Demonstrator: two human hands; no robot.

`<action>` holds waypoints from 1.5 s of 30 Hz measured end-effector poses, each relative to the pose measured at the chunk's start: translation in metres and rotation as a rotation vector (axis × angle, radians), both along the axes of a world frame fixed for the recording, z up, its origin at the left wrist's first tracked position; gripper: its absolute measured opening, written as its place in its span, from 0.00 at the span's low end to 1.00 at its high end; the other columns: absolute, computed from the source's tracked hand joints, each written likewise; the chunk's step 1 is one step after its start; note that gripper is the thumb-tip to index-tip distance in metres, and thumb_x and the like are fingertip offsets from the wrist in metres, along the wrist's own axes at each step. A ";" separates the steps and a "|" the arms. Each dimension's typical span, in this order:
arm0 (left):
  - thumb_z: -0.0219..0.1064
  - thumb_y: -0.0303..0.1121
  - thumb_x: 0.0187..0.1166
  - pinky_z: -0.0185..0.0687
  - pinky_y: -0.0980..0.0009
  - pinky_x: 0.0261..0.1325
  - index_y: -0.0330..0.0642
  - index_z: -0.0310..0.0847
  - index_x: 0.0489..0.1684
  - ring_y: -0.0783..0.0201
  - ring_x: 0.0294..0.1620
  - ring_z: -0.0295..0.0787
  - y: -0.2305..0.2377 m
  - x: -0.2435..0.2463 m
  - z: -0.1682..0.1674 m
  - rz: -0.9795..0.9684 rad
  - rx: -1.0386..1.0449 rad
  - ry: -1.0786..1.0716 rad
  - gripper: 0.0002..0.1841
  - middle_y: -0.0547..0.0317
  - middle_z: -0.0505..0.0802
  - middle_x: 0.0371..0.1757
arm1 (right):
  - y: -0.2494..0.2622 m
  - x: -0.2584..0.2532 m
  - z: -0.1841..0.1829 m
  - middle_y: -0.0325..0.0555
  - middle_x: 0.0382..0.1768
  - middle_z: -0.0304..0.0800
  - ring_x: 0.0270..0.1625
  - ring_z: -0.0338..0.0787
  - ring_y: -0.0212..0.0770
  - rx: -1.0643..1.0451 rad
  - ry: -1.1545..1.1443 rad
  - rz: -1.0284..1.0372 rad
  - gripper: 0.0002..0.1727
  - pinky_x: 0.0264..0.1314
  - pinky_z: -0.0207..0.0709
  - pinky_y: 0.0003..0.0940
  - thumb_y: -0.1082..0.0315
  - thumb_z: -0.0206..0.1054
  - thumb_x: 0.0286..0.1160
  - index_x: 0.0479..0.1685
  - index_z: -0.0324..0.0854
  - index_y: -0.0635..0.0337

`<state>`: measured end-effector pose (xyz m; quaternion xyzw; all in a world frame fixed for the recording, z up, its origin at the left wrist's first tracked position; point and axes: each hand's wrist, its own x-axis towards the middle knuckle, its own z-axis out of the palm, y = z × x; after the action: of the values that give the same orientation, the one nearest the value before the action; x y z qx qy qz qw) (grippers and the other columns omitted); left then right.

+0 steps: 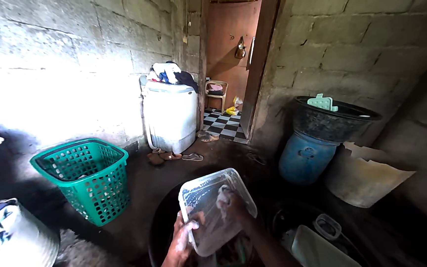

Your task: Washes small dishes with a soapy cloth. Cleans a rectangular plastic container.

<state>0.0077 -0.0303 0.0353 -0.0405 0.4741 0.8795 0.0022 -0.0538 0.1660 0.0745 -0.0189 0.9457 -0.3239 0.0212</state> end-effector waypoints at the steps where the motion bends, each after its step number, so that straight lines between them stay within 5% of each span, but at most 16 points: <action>1: 0.57 0.17 0.60 0.88 0.69 0.35 0.35 0.57 0.74 0.63 0.36 0.92 0.001 0.003 0.000 -0.034 -0.018 0.002 0.34 0.51 0.92 0.41 | 0.009 -0.006 0.007 0.71 0.77 0.76 0.81 0.76 0.64 0.001 -0.016 -0.075 0.33 0.85 0.65 0.57 0.56 0.68 0.83 0.80 0.72 0.70; 5: 0.61 0.21 0.56 0.89 0.64 0.43 0.35 0.56 0.78 0.61 0.43 0.92 0.013 0.007 -0.002 -0.158 -0.118 0.011 0.39 0.48 0.91 0.48 | 0.005 -0.008 0.027 0.68 0.78 0.76 0.82 0.76 0.62 0.094 -0.001 -0.272 0.31 0.85 0.65 0.55 0.56 0.60 0.88 0.83 0.69 0.68; 10: 0.63 0.22 0.58 0.88 0.63 0.45 0.34 0.61 0.77 0.61 0.45 0.88 0.016 -0.002 -0.013 -0.087 -0.105 -0.028 0.37 0.47 0.87 0.54 | -0.038 0.036 -0.003 0.71 0.78 0.75 0.81 0.75 0.64 0.029 0.120 0.231 0.30 0.86 0.65 0.56 0.62 0.71 0.78 0.75 0.77 0.72; 13: 0.60 0.21 0.57 0.87 0.69 0.38 0.35 0.63 0.73 0.68 0.39 0.88 0.010 -0.006 -0.012 0.002 -0.084 -0.037 0.34 0.53 0.87 0.46 | -0.037 0.046 -0.017 0.70 0.79 0.74 0.82 0.73 0.65 0.038 0.146 0.525 0.26 0.87 0.64 0.55 0.67 0.72 0.75 0.72 0.82 0.68; 17: 0.55 0.17 0.63 0.90 0.65 0.32 0.38 0.59 0.73 0.60 0.35 0.93 0.002 -0.007 -0.006 -0.007 0.040 -0.062 0.32 0.49 0.92 0.40 | 0.002 0.014 -0.016 0.68 0.80 0.73 0.82 0.75 0.62 0.057 0.063 0.310 0.30 0.86 0.66 0.54 0.67 0.73 0.75 0.78 0.77 0.68; 20: 0.55 0.18 0.61 0.91 0.64 0.38 0.39 0.56 0.74 0.58 0.40 0.95 0.001 -0.004 -0.003 -0.105 0.012 -0.023 0.34 0.48 0.94 0.43 | 0.028 -0.006 0.002 0.67 0.83 0.70 0.84 0.73 0.62 0.082 -0.046 -0.051 0.34 0.87 0.64 0.57 0.63 0.65 0.84 0.87 0.65 0.65; 23: 0.61 0.22 0.57 0.91 0.61 0.45 0.37 0.55 0.79 0.58 0.44 0.93 0.013 0.000 -0.011 -0.193 -0.099 0.000 0.39 0.47 0.92 0.48 | 0.020 -0.014 0.014 0.68 0.81 0.72 0.84 0.73 0.63 0.126 -0.058 -0.217 0.32 0.86 0.64 0.57 0.59 0.59 0.89 0.87 0.64 0.67; 29: 0.63 0.21 0.53 0.89 0.63 0.40 0.36 0.62 0.73 0.61 0.41 0.90 0.012 -0.009 -0.018 -0.104 -0.090 -0.039 0.37 0.49 0.89 0.47 | -0.032 0.026 -0.013 0.70 0.79 0.75 0.83 0.74 0.63 0.008 0.155 0.297 0.30 0.88 0.63 0.54 0.69 0.71 0.76 0.78 0.75 0.72; 32: 0.59 0.17 0.57 0.89 0.64 0.34 0.36 0.59 0.74 0.61 0.36 0.90 0.003 -0.012 -0.018 -0.010 -0.012 -0.074 0.36 0.48 0.89 0.44 | -0.026 0.039 -0.023 0.67 0.82 0.70 0.85 0.70 0.61 -0.073 0.057 0.502 0.27 0.90 0.60 0.51 0.75 0.71 0.73 0.75 0.79 0.70; 35: 0.54 0.15 0.64 0.88 0.63 0.33 0.39 0.53 0.79 0.55 0.39 0.93 -0.002 -0.009 -0.012 -0.007 0.017 -0.103 0.35 0.43 0.91 0.46 | 0.004 0.022 -0.032 0.67 0.80 0.74 0.82 0.75 0.60 -0.037 0.017 0.375 0.28 0.88 0.64 0.52 0.72 0.71 0.75 0.76 0.77 0.69; 40: 0.56 0.17 0.62 0.88 0.66 0.39 0.37 0.50 0.81 0.59 0.41 0.92 0.008 0.000 -0.007 -0.108 -0.072 -0.022 0.38 0.46 0.91 0.47 | 0.019 -0.006 -0.013 0.70 0.85 0.66 0.88 0.67 0.63 0.048 -0.034 -0.102 0.33 0.91 0.58 0.53 0.67 0.63 0.84 0.87 0.63 0.68; 45: 0.60 0.18 0.67 0.86 0.64 0.40 0.36 0.57 0.79 0.60 0.41 0.88 0.024 0.000 -0.009 -0.087 -0.113 -0.113 0.34 0.46 0.88 0.49 | -0.024 0.018 -0.018 0.70 0.79 0.74 0.82 0.74 0.63 -0.073 0.084 0.172 0.31 0.87 0.64 0.55 0.71 0.71 0.75 0.80 0.74 0.69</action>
<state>0.0077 -0.0068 0.0263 -0.0696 0.5233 0.8468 0.0647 -0.0360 0.1422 0.0565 -0.1142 0.9281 -0.3542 0.0084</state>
